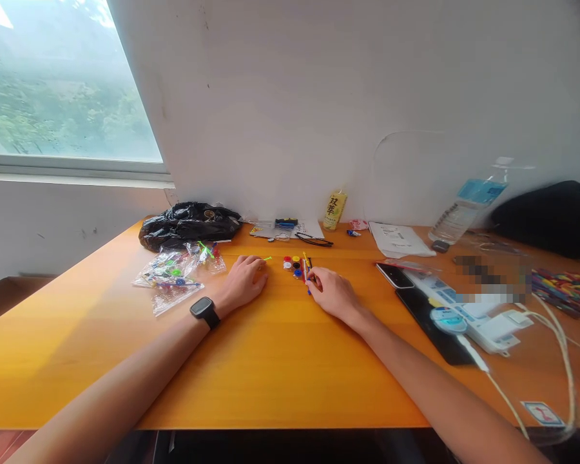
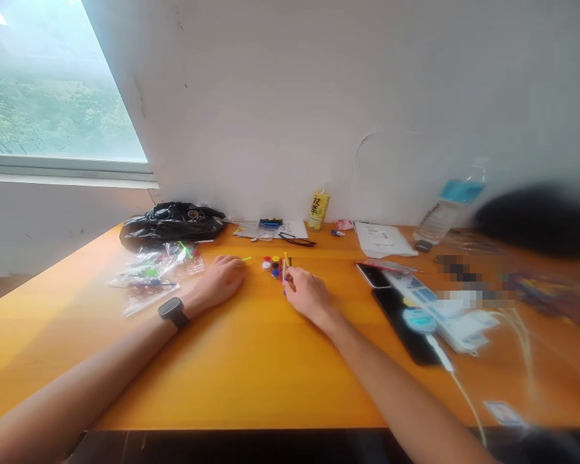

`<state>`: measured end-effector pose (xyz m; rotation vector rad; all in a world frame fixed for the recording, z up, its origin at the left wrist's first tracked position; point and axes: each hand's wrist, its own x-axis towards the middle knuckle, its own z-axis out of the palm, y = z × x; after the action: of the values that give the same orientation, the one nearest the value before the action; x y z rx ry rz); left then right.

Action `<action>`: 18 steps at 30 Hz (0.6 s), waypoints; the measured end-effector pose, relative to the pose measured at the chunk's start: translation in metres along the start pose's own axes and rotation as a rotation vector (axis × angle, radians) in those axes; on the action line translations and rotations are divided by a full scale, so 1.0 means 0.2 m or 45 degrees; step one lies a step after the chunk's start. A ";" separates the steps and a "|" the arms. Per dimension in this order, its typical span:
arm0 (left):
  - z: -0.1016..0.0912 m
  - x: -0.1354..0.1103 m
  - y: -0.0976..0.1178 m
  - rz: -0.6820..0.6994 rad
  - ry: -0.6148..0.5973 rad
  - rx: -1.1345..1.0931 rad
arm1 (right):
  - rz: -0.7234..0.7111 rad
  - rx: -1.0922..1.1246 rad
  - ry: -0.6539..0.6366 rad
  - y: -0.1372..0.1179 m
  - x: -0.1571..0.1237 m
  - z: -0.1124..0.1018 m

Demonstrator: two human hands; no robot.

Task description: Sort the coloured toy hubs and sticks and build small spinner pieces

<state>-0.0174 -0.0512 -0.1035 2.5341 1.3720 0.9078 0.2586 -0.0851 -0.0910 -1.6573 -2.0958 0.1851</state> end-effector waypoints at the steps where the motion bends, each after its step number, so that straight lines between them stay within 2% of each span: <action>1: 0.00 0.00 0.00 -0.003 0.007 -0.013 | -0.007 0.013 -0.005 0.00 0.00 0.00; 9: 0.00 0.00 0.04 0.090 0.192 -0.109 | -0.077 -0.032 -0.007 0.02 0.01 0.01; 14: -0.05 0.00 0.12 0.236 0.111 -0.272 | -0.135 -0.057 0.067 0.02 0.01 0.00; 18: -0.07 -0.02 0.19 0.228 0.049 -0.325 | -0.193 0.025 0.173 -0.01 0.00 -0.01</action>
<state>0.0008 -0.0792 -0.0806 2.4807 0.9764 1.0897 0.2570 -0.0869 -0.0881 -1.4500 -2.0988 0.0429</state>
